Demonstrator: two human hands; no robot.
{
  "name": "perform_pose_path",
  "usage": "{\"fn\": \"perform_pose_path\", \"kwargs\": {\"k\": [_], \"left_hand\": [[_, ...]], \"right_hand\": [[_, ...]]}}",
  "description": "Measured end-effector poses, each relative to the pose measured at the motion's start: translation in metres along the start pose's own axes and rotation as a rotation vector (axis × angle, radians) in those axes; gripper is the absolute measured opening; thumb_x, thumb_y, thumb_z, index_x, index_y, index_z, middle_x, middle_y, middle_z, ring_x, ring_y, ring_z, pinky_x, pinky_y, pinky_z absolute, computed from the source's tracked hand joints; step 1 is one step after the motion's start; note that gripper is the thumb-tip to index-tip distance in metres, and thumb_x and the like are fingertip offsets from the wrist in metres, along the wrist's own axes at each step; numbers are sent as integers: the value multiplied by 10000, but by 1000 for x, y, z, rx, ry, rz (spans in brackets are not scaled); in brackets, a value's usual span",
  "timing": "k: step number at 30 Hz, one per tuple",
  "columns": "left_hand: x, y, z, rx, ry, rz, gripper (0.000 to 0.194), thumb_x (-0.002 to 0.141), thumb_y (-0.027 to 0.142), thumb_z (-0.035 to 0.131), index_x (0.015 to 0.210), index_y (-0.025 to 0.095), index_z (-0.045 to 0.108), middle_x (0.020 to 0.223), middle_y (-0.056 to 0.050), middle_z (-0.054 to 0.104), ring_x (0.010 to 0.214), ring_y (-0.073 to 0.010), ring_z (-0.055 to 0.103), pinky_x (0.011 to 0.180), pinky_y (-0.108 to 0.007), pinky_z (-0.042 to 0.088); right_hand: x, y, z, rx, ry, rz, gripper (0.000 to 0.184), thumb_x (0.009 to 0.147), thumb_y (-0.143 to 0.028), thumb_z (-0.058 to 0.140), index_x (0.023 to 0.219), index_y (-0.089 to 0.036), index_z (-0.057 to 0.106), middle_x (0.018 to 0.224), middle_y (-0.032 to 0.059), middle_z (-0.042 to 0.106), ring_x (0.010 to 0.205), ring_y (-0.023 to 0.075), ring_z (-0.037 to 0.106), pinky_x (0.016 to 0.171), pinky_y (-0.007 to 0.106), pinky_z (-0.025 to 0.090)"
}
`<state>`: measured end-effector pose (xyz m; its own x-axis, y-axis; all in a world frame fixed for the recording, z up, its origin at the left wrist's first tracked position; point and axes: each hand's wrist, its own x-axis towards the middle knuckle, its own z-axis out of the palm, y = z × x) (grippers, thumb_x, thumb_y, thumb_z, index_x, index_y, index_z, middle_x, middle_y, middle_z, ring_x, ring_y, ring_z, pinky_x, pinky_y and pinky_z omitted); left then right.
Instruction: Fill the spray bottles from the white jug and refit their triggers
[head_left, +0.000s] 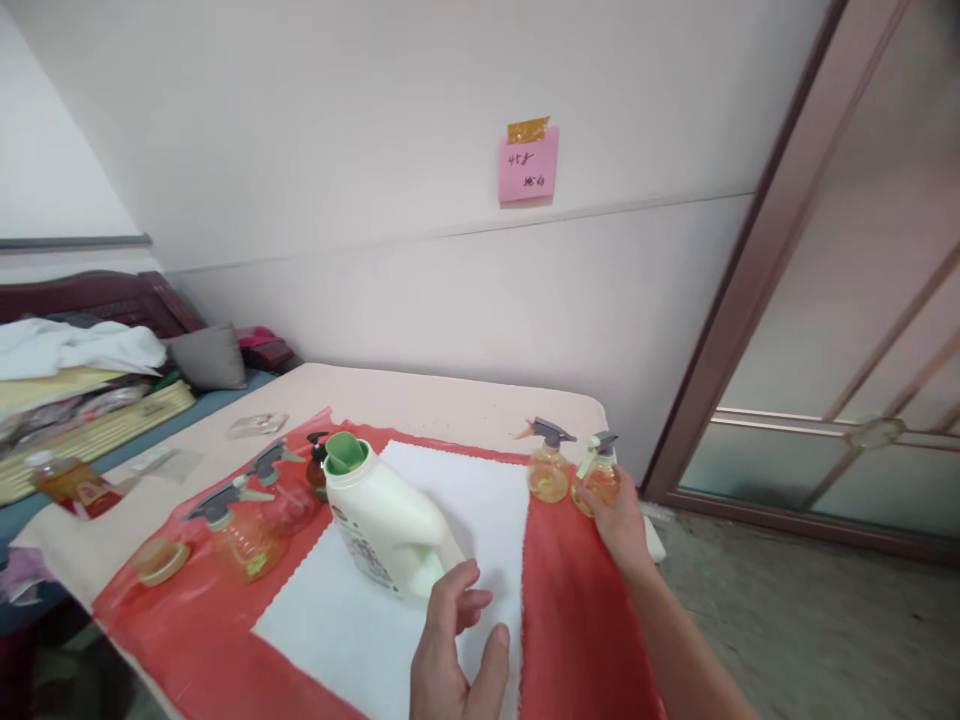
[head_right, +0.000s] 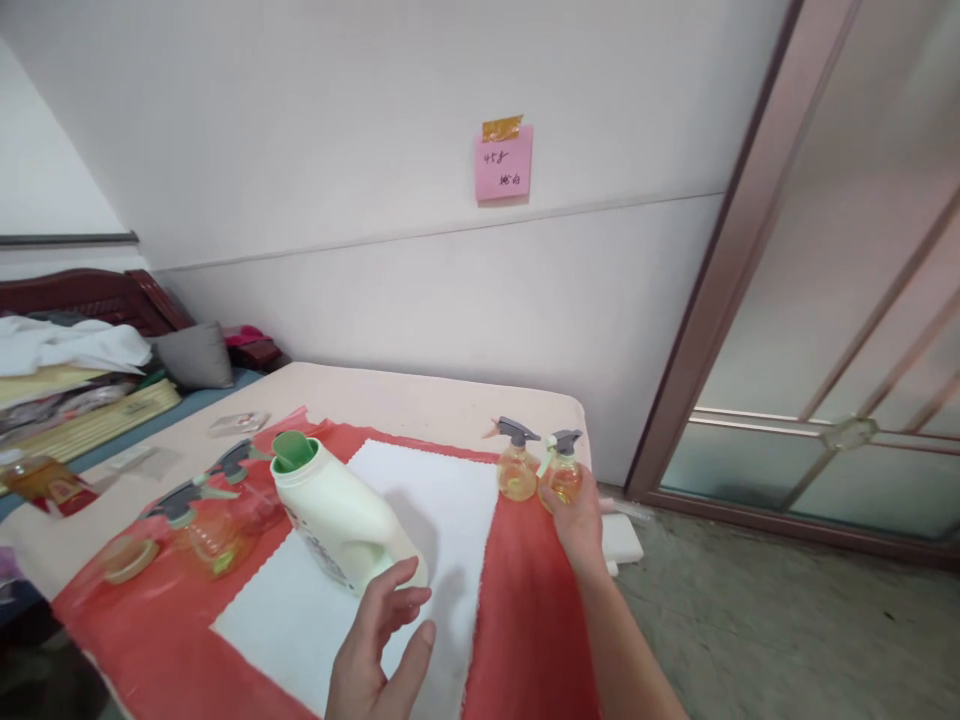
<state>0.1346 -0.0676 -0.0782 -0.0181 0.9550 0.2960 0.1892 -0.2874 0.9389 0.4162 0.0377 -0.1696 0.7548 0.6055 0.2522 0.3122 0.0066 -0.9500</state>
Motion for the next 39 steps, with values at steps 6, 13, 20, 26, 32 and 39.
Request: {"fn": "perform_pose_path", "kwargs": {"k": [6, 13, 20, 26, 32, 39], "left_hand": [[3, 6, 0, -12, -30, -9, 380, 814, 393, 602, 1156, 227, 620, 980, -91, 684, 931, -237, 651, 861, -367, 503], [4, 22, -15, -110, -119, -49, 414, 812, 430, 629, 1162, 210, 630, 1034, -107, 678, 980, -244, 630, 890, -357, 472], [8, 43, -46, -507, -211, -192, 476, 789, 474, 674, 1164, 182, 636, 1160, -130, 660, 1116, -288, 587, 930, -354, 453], [17, 50, -74, -791, -71, -377, 252, 823, 416, 657, 899, 178, 623, 835, -75, 702, 785, -206, 655, 713, -314, 508], [34, 47, -96, -870, 142, -218, 224, 788, 364, 703, 864, 171, 621, 820, -63, 697, 816, -206, 666, 797, -332, 504], [33, 47, -94, -797, 283, -279, 320, 735, 443, 719, 811, 139, 654, 834, -87, 704, 806, -232, 666, 720, -324, 521]], "right_hand": [[-9, -38, -15, 106, 28, 87, 835, 632, -469, 797, 1314, -188, 405, 1229, 114, 551, 1127, 297, 526, 1005, 503, 379], [-67, -123, -38, 523, -475, 108, 590, 698, -468, 691, 1205, -226, 508, 1242, 95, 599, 1143, 270, 559, 963, 395, 440], [-162, -171, -37, 832, -1301, 345, 552, 664, -405, 719, 1157, -172, 628, 1062, 90, 673, 967, 264, 621, 859, 363, 452], [-209, -179, -9, 1008, -1402, 679, 568, 761, -640, 638, 1104, -187, 659, 1060, 95, 690, 910, 240, 648, 813, 332, 487], [-229, -161, 10, 1088, -1470, 1048, 684, 850, -729, 437, 1175, -148, 595, 813, 79, 718, 598, 146, 671, 549, 195, 505], [-224, -163, 8, 789, -1194, 475, 592, 757, -597, 684, 1204, -236, 541, 948, 74, 686, 694, 171, 662, 549, 226, 507]]}}
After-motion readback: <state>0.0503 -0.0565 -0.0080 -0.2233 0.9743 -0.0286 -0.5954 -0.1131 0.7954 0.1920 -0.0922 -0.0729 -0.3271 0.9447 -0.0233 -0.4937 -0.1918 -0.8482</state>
